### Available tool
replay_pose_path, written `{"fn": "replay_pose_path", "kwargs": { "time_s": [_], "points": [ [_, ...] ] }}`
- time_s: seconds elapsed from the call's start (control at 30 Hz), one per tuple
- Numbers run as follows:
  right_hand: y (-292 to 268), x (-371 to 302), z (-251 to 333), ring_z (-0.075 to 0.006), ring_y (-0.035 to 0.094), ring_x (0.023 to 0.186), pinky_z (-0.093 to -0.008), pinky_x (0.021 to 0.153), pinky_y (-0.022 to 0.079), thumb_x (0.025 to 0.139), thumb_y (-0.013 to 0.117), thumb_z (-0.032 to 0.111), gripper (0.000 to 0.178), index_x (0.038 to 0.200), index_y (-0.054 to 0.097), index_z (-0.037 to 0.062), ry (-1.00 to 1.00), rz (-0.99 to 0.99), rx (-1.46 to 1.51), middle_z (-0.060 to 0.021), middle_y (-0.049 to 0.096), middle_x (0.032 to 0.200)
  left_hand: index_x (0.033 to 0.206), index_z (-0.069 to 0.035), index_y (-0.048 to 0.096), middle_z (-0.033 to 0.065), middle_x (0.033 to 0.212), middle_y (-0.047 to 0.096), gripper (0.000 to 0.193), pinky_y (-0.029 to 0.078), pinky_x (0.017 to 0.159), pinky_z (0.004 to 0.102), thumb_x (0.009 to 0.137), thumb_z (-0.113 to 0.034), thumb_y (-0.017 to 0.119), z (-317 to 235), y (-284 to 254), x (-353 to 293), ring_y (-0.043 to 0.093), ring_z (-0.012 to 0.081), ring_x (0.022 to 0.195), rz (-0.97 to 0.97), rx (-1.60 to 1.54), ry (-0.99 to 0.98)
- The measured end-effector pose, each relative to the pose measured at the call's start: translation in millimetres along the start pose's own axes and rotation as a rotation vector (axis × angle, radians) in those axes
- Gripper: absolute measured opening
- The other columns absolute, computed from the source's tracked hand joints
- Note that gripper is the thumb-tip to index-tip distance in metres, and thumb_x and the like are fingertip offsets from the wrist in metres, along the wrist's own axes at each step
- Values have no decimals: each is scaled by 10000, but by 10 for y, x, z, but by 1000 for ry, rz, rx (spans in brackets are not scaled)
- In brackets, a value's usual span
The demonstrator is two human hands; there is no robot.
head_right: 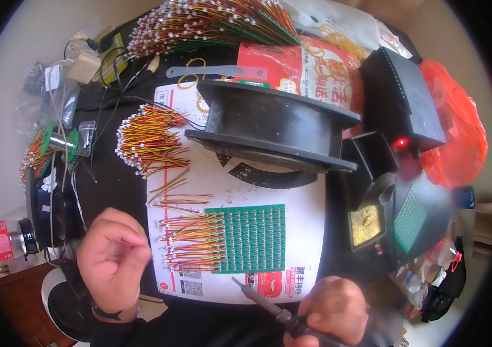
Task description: Soldering various red and yellow wires onto a green printed circuit board (PCB) array using a soldering iron.
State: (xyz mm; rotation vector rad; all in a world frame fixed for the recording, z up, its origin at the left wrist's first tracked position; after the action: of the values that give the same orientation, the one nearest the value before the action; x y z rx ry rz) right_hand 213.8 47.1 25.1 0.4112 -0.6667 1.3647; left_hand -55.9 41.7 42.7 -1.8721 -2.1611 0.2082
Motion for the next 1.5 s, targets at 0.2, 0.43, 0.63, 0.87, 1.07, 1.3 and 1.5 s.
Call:
{"fn": "replay_pose_path", "kwargs": {
  "time_s": [0.2,0.43,0.63,0.87,1.07,1.3,1.5],
  "points": [
    [143,-26,-103,-128,405,514,-246,422,275,877,643,312,324,830,478,37,-81,19,-40,-39,427,608,925,48,624,153,856,672,139,544,713,273,836,63,730,58,97,-130,677,178,770,-2,-335,-327],
    [195,-79,-136,-126,439,485,-247,426,328,875,643,312,321,817,486,38,-13,116,-100,-37,447,585,862,33,674,187,922,713,81,576,712,295,815,65,733,40,143,-98,720,215,785,237,-26,-114],
    [194,-87,-141,-126,471,472,-245,426,374,863,643,285,291,815,492,41,21,185,-135,-34,463,587,933,-20,703,136,937,691,286,573,640,300,689,123,740,36,345,-174,693,220,715,198,236,132],
    [192,-89,-137,-124,467,469,-245,425,376,838,639,252,256,813,495,42,-17,192,-120,-31,472,597,984,-25,733,89,870,678,336,556,567,298,669,89,762,68,425,-254,673,210,650,250,281,339],
    [191,-69,-102,-122,479,477,-237,436,388,819,667,240,249,802,512,46,6,234,-118,-29,481,607,906,-7,755,73,836,655,224,517,558,296,688,45,764,95,500,-313,645,206,651,191,488,451],
    [188,-69,-99,-123,504,505,-235,463,412,809,687,228,238,790,530,50,45,244,-117,-34,497,620,900,0,754,76,829,653,231,513,565,300,674,47,757,62,545,-283,645,216,673,203,548,439],
    [137,69,-111,-167,550,504,-268,475,465,737,853,165,271,764,610,48,122,467,-61,-34,569,586,890,16,748,85,826,653,236,510,563,298,654,16,746,160,556,-296,638,217,667,197,550,420]
  ]
}}
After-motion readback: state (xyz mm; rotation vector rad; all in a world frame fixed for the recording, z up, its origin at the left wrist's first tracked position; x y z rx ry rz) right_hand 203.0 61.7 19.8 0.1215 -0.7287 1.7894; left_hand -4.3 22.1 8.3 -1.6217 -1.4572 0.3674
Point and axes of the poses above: each hand's wrist, its own x-axis towards the middle knuckle, its own y-axis out of the palm, z = x × y, the point moved 3 cm from there along x, towards the middle knuckle
